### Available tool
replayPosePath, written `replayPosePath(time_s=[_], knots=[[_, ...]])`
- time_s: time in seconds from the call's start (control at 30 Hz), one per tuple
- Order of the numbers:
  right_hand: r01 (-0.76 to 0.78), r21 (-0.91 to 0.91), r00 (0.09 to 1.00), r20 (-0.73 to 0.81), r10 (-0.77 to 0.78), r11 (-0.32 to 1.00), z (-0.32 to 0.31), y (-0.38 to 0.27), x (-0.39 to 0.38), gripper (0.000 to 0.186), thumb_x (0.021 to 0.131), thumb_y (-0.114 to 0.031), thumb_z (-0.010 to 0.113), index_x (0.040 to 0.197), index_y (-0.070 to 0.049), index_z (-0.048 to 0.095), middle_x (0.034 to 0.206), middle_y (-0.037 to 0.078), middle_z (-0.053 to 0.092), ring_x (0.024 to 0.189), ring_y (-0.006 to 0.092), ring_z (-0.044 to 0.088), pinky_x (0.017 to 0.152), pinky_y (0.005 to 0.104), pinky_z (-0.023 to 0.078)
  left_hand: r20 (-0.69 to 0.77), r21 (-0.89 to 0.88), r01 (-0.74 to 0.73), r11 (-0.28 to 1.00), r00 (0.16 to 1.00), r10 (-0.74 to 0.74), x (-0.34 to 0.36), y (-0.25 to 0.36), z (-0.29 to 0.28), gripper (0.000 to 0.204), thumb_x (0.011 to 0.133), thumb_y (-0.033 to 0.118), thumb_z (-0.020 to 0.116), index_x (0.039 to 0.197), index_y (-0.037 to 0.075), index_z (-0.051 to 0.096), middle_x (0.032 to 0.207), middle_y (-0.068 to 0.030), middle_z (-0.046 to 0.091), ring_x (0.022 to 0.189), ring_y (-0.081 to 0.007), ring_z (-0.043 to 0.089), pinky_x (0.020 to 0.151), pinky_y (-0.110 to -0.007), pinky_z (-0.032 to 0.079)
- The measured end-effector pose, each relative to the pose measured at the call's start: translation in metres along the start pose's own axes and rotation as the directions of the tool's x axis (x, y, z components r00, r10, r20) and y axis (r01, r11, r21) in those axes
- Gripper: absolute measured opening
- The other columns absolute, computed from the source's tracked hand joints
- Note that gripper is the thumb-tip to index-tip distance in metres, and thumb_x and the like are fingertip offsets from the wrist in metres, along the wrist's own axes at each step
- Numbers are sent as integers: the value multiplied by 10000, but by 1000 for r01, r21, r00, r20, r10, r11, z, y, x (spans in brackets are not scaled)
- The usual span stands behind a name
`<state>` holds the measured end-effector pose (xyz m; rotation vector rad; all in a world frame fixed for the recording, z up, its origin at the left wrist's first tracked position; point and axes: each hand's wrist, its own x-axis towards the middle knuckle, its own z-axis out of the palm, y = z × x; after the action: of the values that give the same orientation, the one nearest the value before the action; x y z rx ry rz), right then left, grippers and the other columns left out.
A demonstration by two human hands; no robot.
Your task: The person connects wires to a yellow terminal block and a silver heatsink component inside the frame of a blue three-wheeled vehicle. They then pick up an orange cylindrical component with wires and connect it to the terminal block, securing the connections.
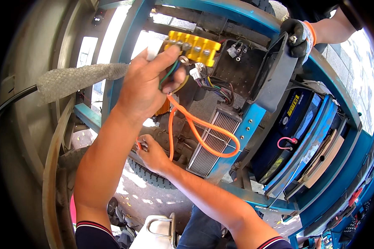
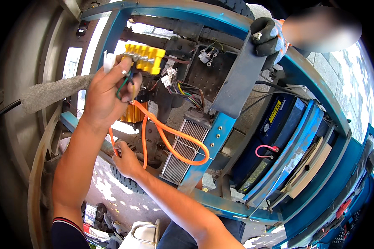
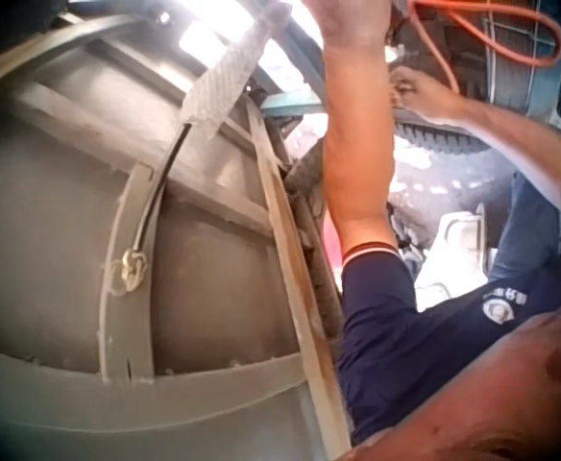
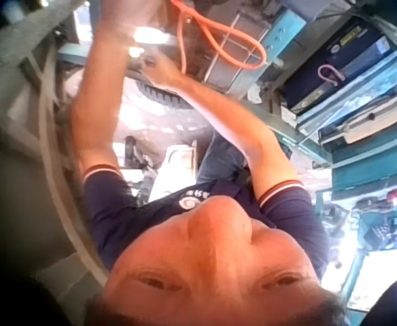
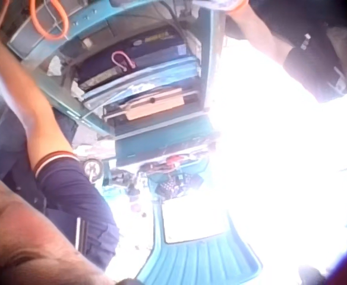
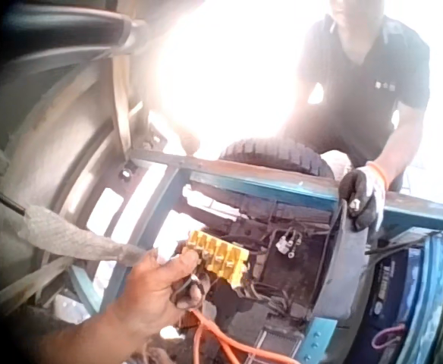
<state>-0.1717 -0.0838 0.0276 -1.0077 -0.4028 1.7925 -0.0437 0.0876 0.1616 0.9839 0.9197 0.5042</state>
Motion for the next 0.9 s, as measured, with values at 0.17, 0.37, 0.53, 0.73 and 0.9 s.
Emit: replayPosePath(time_s=[0.17, 0.37, 0.53, 0.73, 0.9], knots=[[-14, -337, 996, 80, 44, 941, -10, -42, -35, 531, 933, -142, 658, 1371, 86, 459, 1356, 274, 556, 1244, 338, 587, 1088, 371, 441, -103, -78, -42, 996, 994, 34, -30, 15, -36, 212, 1087, 261, 516, 1172, 76, 578, 777, -48, 552, 607, -75, 421, 520, -220, 319], [172, -414, 984, 122, -132, 894, -19, -35, -59, 588, 911, -166, 671, 1408, 59, 452, 1505, 306, 418, 1424, 445, 398, 1210, 442, 314, -41, -121, -85, 989, 996, 81, -48, 30, -36, 242, 1054, 251, 584, 1191, 53, 601, 802, -46, 594, 647, -94, 506, 518, -227, 341], [169, -373, 979, 171, -111, 912, -20, -37, -79, 597, 919, -165, 685, 1423, 30, 434, 1574, 295, 320, 1474, 459, 333, 1214, 464, 313, -51, -105, -122, 987, 992, 117, -50, 21, -30, 222, 1053, 256, 591, 1172, 68, 598, 821, -40, 598, 671, -95, 528, 525, -212, 354], [225, -400, 967, 205, -153, 889, -26, -47, -109, 635, 917, -142, 667, 1446, 71, 387, 1570, 321, 294, 1458, 486, 329, 1212, 467, 318, -111, -44, -70, 997, 992, 64, -52, 21, -13, 202, 1042, 262, 614, 1146, 90, 598, 821, -53, 611, 613, -69, 545, 495, -192, 358], [236, -405, 963, 221, -156, 883, -34, -57, -122, 636, 941, -171, 672, 1475, 30, 391, 1592, 289, 297, 1479, 450, 323, 1220, 462, 310, -175, -78, -79, 994, 982, 65, -51, 15, -7, 209, 1021, 225, 650, 1168, 93, 581, 895, -45, 631, 681, -93, 615, 494, -195, 392]])
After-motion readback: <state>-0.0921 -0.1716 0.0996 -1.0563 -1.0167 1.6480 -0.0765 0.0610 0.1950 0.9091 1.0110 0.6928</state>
